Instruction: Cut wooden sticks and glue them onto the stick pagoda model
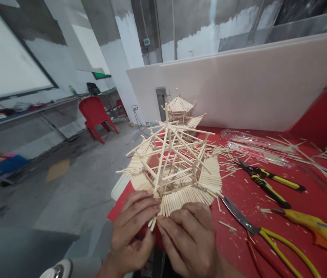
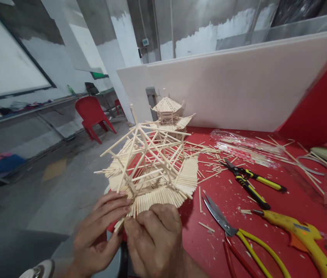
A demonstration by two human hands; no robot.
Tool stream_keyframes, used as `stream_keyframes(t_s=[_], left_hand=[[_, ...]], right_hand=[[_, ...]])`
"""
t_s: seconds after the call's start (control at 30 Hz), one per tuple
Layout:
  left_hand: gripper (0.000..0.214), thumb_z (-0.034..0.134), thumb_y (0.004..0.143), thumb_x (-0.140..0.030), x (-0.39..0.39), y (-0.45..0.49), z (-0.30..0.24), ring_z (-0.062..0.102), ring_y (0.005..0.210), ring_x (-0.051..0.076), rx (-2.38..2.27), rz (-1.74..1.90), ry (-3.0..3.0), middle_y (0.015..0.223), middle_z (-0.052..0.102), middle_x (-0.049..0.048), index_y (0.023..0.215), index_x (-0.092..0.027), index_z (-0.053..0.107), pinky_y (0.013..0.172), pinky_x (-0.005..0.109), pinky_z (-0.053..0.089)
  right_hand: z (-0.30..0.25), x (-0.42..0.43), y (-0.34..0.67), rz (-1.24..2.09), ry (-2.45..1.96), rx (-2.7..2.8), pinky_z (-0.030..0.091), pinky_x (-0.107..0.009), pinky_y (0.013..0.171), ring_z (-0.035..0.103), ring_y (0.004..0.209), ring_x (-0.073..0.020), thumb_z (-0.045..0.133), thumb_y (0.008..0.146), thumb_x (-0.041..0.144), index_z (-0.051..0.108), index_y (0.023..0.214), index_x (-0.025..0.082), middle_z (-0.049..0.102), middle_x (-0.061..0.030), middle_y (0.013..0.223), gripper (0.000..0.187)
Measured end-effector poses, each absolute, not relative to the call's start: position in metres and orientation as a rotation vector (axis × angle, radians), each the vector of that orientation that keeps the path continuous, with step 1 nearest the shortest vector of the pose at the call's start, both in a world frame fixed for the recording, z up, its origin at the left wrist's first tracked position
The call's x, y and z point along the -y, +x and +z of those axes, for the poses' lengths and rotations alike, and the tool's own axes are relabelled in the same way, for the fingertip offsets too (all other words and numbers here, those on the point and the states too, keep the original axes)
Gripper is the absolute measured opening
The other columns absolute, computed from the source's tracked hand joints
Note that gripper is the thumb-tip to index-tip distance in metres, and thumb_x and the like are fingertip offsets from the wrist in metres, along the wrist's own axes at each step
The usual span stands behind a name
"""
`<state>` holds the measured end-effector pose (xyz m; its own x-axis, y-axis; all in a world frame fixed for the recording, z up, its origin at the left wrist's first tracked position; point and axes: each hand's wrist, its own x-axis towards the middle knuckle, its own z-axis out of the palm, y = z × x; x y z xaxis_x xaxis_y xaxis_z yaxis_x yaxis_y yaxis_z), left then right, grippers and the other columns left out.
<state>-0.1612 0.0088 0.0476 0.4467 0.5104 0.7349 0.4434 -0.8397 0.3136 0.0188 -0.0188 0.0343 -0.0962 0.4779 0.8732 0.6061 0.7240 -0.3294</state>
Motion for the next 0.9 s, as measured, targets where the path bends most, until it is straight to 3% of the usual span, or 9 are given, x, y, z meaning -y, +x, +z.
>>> stream_keyframes(t_s=[0.5, 0.9], left_hand=[[0.044, 0.064, 0.074, -0.005, -0.007, -0.158, 0.053, 0.065, 0.107, 0.029, -0.898, 1.327, 2.643, 0.107, 0.074, 0.0115, 0.115, -0.019, 0.064, 0.091, 0.052, 0.054], [0.036, 0.068, 0.080, -0.016, -0.005, -0.157, 0.057, 0.067, 0.105, 0.029, -0.895, 1.316, 2.676, 0.104, 0.075, 0.0126, 0.116, -0.020, 0.064, 0.090, 0.052, 0.055]], right_hand=[[0.036, 0.032, 0.038, -0.138, -0.927, 1.685, 0.037, -0.035, 0.072, 0.052, 0.072, -0.0175, 0.064, 0.083, 0.014, 0.072, 0.092, 0.016, 0.065, -0.0027, 0.072, 0.012], [0.030, 0.025, 0.057, -0.313, -1.130, 1.740, 0.033, -0.033, 0.075, 0.049, 0.079, -0.0170, 0.055, 0.094, 0.016, 0.072, 0.098, 0.022, 0.066, -0.0023, 0.078, 0.019]])
